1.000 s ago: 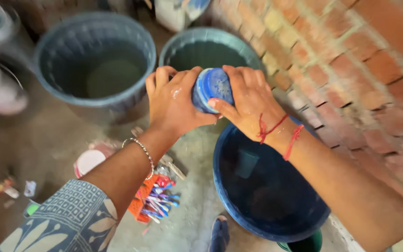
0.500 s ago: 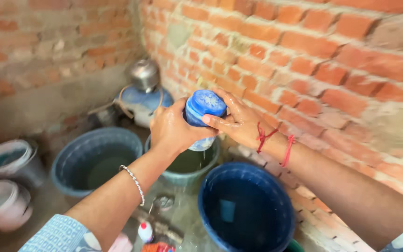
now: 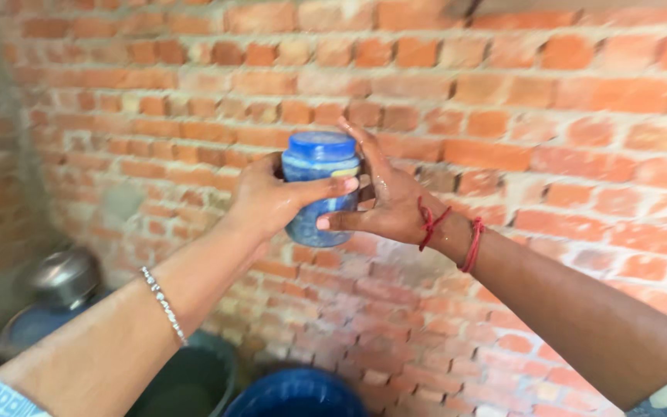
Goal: The person organizes various bathroom supplies by picking up bottles, tubes, and containers from the floor and placing them on a wooden shelf attached to a brick wall. The person also washes hands in a blue bucket and handles a pink container and a brush.
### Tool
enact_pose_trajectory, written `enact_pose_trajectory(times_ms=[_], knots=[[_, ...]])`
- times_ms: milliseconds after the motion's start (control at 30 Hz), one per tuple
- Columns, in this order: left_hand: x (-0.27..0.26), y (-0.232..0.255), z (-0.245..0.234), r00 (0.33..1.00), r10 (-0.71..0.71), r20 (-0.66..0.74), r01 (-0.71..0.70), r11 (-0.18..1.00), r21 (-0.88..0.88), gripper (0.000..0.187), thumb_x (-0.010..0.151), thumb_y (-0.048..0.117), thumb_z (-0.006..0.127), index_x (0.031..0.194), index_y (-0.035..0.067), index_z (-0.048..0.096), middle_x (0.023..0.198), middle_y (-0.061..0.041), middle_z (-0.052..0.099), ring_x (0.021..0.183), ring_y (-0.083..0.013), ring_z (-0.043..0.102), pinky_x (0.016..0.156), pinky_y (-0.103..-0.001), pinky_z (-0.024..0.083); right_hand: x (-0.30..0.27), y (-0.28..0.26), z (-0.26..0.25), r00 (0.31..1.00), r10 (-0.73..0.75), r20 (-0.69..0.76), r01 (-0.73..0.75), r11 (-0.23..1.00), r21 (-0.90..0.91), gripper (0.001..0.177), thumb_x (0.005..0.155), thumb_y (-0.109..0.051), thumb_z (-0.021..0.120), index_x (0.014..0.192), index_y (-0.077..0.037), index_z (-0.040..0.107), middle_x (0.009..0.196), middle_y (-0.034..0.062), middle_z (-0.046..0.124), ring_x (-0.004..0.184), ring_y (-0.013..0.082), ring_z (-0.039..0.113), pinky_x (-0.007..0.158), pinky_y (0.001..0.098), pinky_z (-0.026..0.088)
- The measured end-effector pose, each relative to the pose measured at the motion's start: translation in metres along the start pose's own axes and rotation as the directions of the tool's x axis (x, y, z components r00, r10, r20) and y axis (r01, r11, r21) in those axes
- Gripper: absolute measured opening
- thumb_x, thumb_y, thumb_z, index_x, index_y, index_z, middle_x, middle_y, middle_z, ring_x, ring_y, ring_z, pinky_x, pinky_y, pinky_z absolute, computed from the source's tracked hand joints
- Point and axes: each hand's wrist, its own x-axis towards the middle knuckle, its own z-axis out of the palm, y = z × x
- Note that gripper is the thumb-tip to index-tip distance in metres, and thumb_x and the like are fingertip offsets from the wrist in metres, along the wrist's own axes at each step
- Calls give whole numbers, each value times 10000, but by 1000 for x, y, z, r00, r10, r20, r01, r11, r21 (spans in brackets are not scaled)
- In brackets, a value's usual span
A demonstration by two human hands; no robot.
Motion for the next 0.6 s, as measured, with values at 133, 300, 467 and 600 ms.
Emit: enact_pose_trajectory(times_ms=[133, 300, 467, 600], knots=[[44, 33, 83, 992, 111, 51, -109, 993, -40, 657, 556, 365, 951, 1074, 14, 750, 1013, -93, 813, 863, -151, 782, 754, -317, 644, -26, 10, -77, 970, -182, -164, 147, 968, -203, 1174, 850, -227, 913, 1674, -139, 81, 1528, 164, 522, 1375, 273, 562, 1137, 426, 503], [95, 53, 197, 959, 283, -2, -283, 958, -51, 803, 571, 415, 967, 1129, -24, 592, 996, -164, 776, 829, -233, 742, 725, -372, 634, -62, 15, -189, 950, -18, -311, -94, 935, -343, 1200, 768, -268, 910, 1643, -170, 95, 1411, 123, 613, 1238, 226, 655, 1025, 388, 573], [149, 78, 289, 801, 598, -9, -582, 784, 215, 859, 717, 606, 844, 1202, -11, 495, 1055, -176, 740, 965, -287, 754, 825, -391, 591, -84, 10, -304, 928, -108, -357, -159, 751, -641, 1159, 798, -215, 908, 1647, -158, 121, 1398, 144, 614, 1249, 249, 656, 963, 388, 602], [193, 96, 338, 693, 715, 94, -720, 678, 149, 843, 882, 615, 678, 1391, -14, 444, 1221, -196, 690, 1120, -325, 695, 909, -428, 552, -85, 3, -368, 891, -74, -448, -237, 765, -599, 1140, 774, -210, 874, 1643, -165, 138, 1368, 143, 638, 1182, 251, 700, 880, 383, 653]])
